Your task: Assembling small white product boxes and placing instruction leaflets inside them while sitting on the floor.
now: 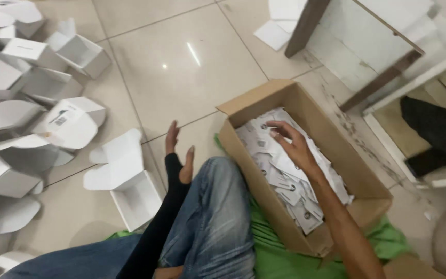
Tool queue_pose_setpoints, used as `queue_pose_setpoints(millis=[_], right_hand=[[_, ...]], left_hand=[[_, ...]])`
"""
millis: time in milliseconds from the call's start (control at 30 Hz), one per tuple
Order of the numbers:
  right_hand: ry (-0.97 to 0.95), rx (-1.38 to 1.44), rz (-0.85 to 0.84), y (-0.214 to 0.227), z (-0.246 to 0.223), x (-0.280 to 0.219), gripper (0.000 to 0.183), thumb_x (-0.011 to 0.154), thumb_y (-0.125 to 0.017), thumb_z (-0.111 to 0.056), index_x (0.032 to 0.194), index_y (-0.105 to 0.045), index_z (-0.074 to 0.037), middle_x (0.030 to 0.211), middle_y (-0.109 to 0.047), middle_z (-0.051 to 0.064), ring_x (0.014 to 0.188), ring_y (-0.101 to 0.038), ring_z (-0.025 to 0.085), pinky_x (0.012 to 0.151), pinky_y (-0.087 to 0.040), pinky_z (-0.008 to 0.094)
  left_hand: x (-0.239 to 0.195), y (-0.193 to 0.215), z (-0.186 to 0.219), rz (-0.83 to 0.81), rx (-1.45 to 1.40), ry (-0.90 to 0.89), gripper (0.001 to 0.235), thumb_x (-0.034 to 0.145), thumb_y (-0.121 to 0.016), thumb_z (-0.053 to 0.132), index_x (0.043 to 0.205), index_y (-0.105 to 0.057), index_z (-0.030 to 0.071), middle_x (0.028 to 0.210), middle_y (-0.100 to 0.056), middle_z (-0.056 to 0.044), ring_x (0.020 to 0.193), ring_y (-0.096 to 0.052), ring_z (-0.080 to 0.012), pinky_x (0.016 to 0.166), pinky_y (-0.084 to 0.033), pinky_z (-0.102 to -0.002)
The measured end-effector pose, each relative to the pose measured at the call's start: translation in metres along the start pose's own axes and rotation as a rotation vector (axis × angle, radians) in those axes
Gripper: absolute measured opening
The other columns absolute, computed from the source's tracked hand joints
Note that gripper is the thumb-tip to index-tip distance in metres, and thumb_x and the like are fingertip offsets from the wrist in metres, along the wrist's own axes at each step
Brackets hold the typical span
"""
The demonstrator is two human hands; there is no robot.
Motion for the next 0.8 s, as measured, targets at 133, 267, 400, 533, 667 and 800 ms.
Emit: queue_pose_setpoints(millis=[133, 267, 400, 533, 667, 800], right_hand=[[-0.195, -0.106, 0.107, 0.072, 0.09, -0.025, 0.037, 0.1, -0.064, -0.026, 0.133, -0.065, -0.01, 0.13, -0.071, 0.007, 0.118, -0.066, 0.019, 0.104, -0.05, 0.037], [-0.108, -0.358, 0.068, 0.07, 0.118, -0.034, 0.046, 0.09, -0.074, -0.025, 0.132, -0.064, -0.008, 0.135, -0.065, 0.01, 0.122, -0.062, 0.027, 0.105, -0.047, 0.04], [0.022, -0.616, 0.062, 0.042, 0.094, -0.033, 0.054, 0.078, -0.083, -0.025, 0.128, -0.067, -0.008, 0.134, -0.062, 0.013, 0.123, -0.059, 0.034, 0.103, -0.048, 0.043], [0.158, -0.627, 0.086, 0.041, 0.085, -0.009, 0.051, 0.08, -0.08, -0.02, 0.127, -0.066, -0.007, 0.133, -0.063, 0.014, 0.122, -0.06, 0.037, 0.103, -0.048, 0.045], [0.136, -0.585, 0.104, 0.034, 0.117, 0.017, 0.043, 0.089, -0.073, -0.018, 0.129, -0.066, -0.007, 0.131, -0.065, 0.015, 0.121, -0.062, 0.037, 0.102, -0.05, 0.044], [-0.057, -0.433, 0.23, 0.037, 0.157, 0.068, 0.037, 0.095, -0.07, -0.022, 0.128, -0.066, -0.004, 0.124, -0.069, 0.015, 0.109, -0.069, 0.033, 0.096, -0.053, 0.041]], left_hand=[[0.018, -0.135, 0.032, -0.286, -0.209, -0.134, 0.072, 0.088, -0.055, 0.002, 0.158, -0.039, 0.008, 0.157, -0.048, -0.019, 0.142, -0.052, -0.0344, 0.119, -0.041, -0.043], [0.01, -0.267, -0.043, -0.655, -0.045, -0.207, 0.067, 0.089, -0.068, 0.011, 0.152, -0.047, 0.006, 0.148, -0.055, -0.024, 0.134, -0.057, -0.0386, 0.11, -0.047, -0.043], [-0.013, -0.332, -0.137, -0.869, 0.31, -0.276, 0.071, 0.074, -0.073, 0.015, 0.142, -0.053, 0.005, 0.117, -0.063, -0.02, 0.107, -0.064, -0.0386, 0.087, -0.052, -0.048], [-0.007, -0.343, -0.149, -0.867, 0.762, -0.358, 0.064, 0.057, -0.08, 0.015, 0.117, -0.059, 0.006, 0.109, -0.063, -0.016, 0.095, -0.064, -0.0355, 0.081, -0.05, -0.05], [-0.02, -0.33, -0.153, -0.762, 0.74, -0.496, 0.05, 0.053, -0.08, 0.015, 0.1, -0.064, 0.01, 0.102, -0.067, -0.012, 0.094, -0.066, -0.034, 0.079, -0.051, -0.048], [0.0, -0.307, -0.143, -0.61, 0.289, -0.405, 0.037, 0.063, -0.079, 0.019, 0.096, -0.068, 0.008, 0.09, -0.066, -0.016, 0.082, -0.066, -0.0365, 0.071, -0.052, -0.05]])
Point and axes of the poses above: each hand's wrist, its own x-axis towards the middle knuckle, its own y-axis out of the back of the hand, z = x × y, the point moved 10 cm from there along x, towards the middle knuckle
